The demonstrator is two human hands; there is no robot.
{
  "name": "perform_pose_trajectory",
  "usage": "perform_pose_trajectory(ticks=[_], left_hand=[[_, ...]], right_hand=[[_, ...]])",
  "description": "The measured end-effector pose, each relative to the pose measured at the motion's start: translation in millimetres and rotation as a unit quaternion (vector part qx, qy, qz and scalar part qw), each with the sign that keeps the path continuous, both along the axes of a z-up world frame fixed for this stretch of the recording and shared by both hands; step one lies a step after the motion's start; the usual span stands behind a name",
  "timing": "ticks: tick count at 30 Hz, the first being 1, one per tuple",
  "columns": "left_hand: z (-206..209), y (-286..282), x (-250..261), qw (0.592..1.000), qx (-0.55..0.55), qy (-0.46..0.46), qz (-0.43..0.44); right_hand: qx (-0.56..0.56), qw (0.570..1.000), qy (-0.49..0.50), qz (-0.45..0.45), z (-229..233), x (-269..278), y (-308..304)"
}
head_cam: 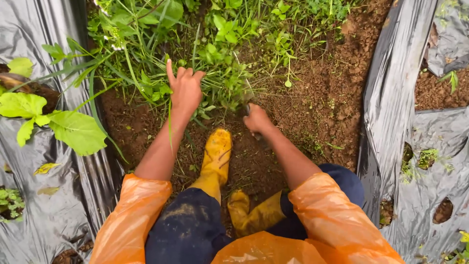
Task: Weeding a garden bed by hand and using a small hand trowel to loosen soil.
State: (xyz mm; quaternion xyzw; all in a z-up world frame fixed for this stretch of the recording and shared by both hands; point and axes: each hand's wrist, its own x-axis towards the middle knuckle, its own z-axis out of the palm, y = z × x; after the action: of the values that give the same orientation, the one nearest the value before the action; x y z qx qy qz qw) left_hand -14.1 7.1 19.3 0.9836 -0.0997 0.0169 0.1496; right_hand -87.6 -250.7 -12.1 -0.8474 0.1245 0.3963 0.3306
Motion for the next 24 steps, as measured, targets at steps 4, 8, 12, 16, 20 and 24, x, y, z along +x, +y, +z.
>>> perform_pose_trajectory(ticks=[4,8,12,16,20,24], left_hand=[[1.8,3.8,-0.5,1.000,-0.012,-0.022,-0.006],[-0.7,4.1,-5.0,1.000,-0.008,-0.012,0.000],[-2.6,10.3,-5.2,0.999,-0.018,-0.032,-0.004],[-1.8,12.0,-10.3,1.000,-0.028,-0.014,0.005],[12.2,15.3,-11.4,1.000,-0.021,-0.010,0.003],[2.5,22.3,-19.2,1.000,-0.025,-0.010,0.014]], right_hand=[[-0.055,0.997,-0.003,0.055,-11.3,21.7,-27.1],[-0.038,0.997,-0.010,-0.059,33.7,11.5,3.3],[0.003,1.000,-0.017,-0.001,-8.6,24.4,-39.1],[0.003,0.988,-0.045,-0.148,-0.4,14.1,-9.3],[0.015,0.999,-0.001,0.031,-19.4,13.0,-28.7],[0.072,0.977,-0.057,-0.194,-13.3,10.1,-3.3]])
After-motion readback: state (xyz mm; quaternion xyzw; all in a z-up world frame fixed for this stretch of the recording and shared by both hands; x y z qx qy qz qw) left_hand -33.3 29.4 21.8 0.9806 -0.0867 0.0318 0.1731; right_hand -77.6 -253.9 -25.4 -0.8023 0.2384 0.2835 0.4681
